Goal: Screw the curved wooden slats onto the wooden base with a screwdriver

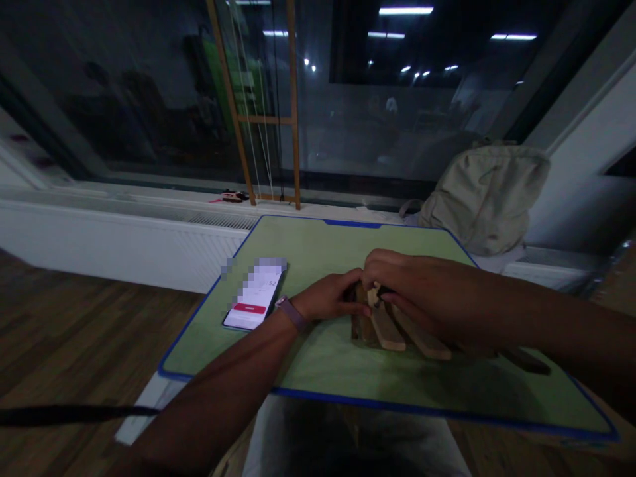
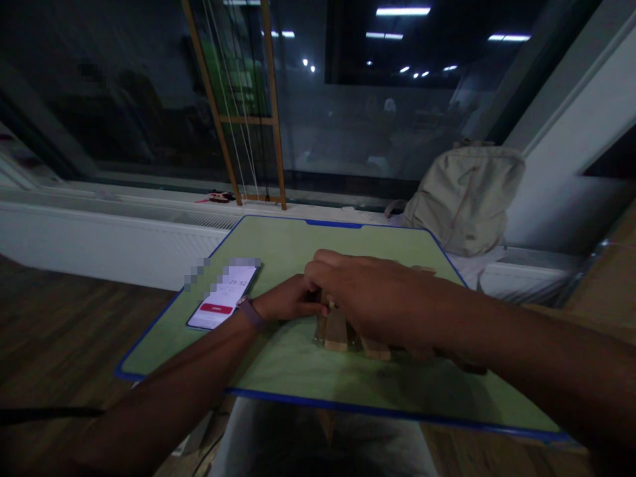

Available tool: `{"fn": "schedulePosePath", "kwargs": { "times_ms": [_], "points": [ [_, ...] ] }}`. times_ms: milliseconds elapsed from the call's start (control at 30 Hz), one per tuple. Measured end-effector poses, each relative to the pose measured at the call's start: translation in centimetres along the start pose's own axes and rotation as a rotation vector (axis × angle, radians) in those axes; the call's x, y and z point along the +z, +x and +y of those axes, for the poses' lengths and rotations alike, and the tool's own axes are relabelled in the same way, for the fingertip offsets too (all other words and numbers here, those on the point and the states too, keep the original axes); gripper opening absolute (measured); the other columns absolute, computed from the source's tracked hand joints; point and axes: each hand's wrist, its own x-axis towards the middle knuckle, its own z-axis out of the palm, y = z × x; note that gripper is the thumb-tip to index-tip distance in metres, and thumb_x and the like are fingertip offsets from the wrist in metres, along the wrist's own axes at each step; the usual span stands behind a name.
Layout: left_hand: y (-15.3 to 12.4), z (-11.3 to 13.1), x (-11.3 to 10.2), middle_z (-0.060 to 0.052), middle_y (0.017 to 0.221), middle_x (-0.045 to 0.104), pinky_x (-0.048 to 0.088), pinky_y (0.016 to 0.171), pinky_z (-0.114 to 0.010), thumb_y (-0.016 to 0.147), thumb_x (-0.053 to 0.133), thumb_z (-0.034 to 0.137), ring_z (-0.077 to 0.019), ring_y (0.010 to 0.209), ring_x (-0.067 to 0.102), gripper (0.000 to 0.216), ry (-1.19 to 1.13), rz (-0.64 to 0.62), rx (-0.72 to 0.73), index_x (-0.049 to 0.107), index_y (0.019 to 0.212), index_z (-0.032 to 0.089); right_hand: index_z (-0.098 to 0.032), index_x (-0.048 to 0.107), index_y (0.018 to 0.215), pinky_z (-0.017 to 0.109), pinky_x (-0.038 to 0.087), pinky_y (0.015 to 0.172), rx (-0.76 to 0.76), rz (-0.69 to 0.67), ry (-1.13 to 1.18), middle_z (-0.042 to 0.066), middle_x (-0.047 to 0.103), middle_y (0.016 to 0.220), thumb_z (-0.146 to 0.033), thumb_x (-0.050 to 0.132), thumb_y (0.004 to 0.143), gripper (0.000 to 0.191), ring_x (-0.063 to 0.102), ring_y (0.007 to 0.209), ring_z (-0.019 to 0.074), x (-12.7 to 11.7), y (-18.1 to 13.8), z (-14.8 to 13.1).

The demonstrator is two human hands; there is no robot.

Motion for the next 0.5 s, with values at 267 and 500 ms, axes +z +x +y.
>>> {"fn": "schedulePosePath", "kwargs": {
  "times_ms": [267,500],
  "points": [
    [-0.1,0.7,-0.2,0.001,0.087,0.06,0.038,0.064,-0.022,0.082,0.063,0.047,-0.0138,0.072,0.053,0.05,0.0,-0.017,-0.025,0.047,0.121,0.02,-0.02,0.066,0.083,0.027,0.031,0.054,0.209,0.043,-0.24,0.004,0.065,0.068,-0.04,0.056,0.086,0.022,0.056,0.06,0.0166,-0.3,0.0,1.0],
    [0.0,0.1,0.0,-0.001,0.093,0.062,0.04,0.069,-0.024,0.083,0.062,0.049,-0.0167,0.08,0.057,0.047,0.011,-0.002,0.001,0.049,0.118,0.02,-0.02,0.065,0.087,0.026,0.038,0.062,-0.064,0.074,-0.043,0.004,0.067,0.084,-0.026,0.05,0.089,0.017,0.06,0.072,0.0154,0.3,0.4,0.8]
  ]
}}
